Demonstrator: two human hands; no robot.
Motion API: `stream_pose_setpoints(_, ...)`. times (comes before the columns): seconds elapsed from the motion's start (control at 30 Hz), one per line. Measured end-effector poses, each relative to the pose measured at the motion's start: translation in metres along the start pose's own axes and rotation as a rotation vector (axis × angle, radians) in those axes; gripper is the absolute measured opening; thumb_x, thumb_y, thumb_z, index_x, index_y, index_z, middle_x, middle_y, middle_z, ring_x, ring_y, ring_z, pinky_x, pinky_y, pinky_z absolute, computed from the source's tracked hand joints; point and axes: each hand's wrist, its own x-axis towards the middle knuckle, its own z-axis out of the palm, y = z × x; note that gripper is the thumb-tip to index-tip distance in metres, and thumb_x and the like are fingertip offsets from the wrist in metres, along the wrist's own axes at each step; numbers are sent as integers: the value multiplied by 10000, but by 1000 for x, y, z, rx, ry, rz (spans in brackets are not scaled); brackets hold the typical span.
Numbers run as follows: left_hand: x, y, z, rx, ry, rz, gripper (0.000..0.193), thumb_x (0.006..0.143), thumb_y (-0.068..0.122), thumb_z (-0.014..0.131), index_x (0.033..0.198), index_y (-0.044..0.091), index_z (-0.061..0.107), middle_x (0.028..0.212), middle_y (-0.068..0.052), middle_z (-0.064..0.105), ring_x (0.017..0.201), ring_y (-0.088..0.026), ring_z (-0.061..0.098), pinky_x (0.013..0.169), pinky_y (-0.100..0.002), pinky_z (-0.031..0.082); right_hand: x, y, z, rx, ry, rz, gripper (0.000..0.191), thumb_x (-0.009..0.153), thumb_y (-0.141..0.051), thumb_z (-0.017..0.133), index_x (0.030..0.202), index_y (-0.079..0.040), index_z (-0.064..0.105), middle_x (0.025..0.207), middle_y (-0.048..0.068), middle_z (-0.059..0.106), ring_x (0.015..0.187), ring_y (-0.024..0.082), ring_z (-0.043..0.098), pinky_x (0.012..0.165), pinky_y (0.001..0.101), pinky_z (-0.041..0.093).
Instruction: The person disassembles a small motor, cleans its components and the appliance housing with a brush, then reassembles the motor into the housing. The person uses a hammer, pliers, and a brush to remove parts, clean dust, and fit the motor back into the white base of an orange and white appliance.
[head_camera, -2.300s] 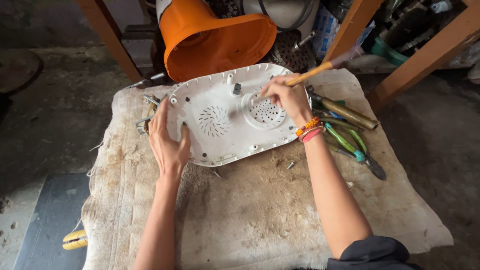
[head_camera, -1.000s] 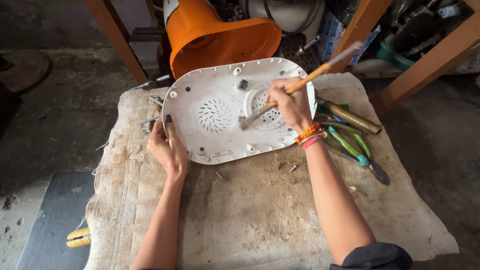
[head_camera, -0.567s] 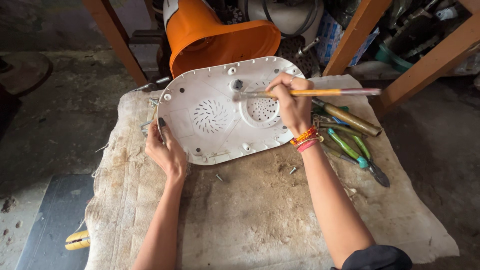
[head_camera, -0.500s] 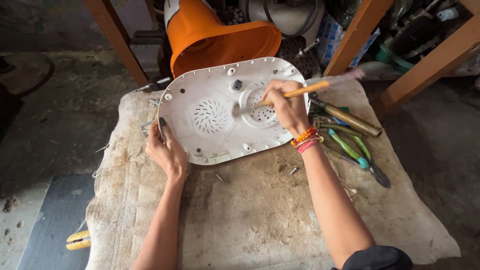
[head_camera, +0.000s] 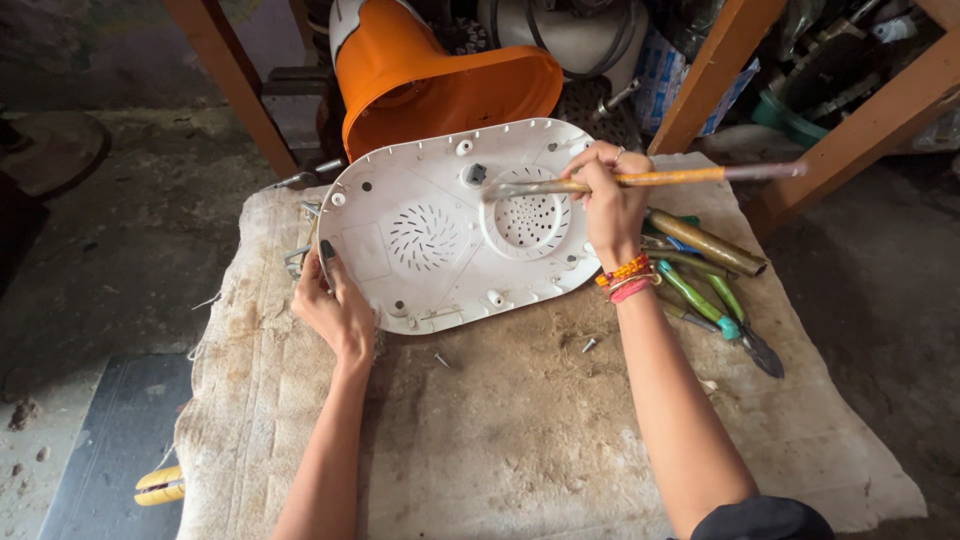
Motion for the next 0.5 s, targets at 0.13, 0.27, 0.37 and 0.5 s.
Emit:
stream_pose_setpoints(0.13,0,0,0,24,-16,-38,241,1019,113,612,1170,3,765,643,-88,624,524,-126,435,470,-338,312,3,6,-2,-92,-205,139,270,868,-69,523,636,-19,652,541,30,586,423,79,501,382,231,347)
stream_pose_setpoints(0.27,-1,-2,0,-7,14,20,282,998,76,605,1228,-10,743,654,-87,626,558,-115,440,485,-330,356,2,12,-5,-34,-13,26,270,877,-59,512,658,-23,665,583,47,619,478,82,525,445,221,363)
stream_pose_setpoints(0.37,-1,-4,0,7,-20,-7,238,998,83,600,1148,7,768,667,-75,651,520,-121,461,475,-345,346,3,12,-5,-80,49,-85,265,873,-62,504,668,-37,670,596,40,614,501,78,534,469,214,383)
stream_pose_setpoints(0.5,-2,-1,-2,0,-8,11,253,1012,97,601,1194,11,755,696,-73,662,554,-116,484,497,-324,380,3,6,-4,-258,-105,-35,277,835,-72,521,612,-27,680,526,35,614,451,70,525,477,227,374)
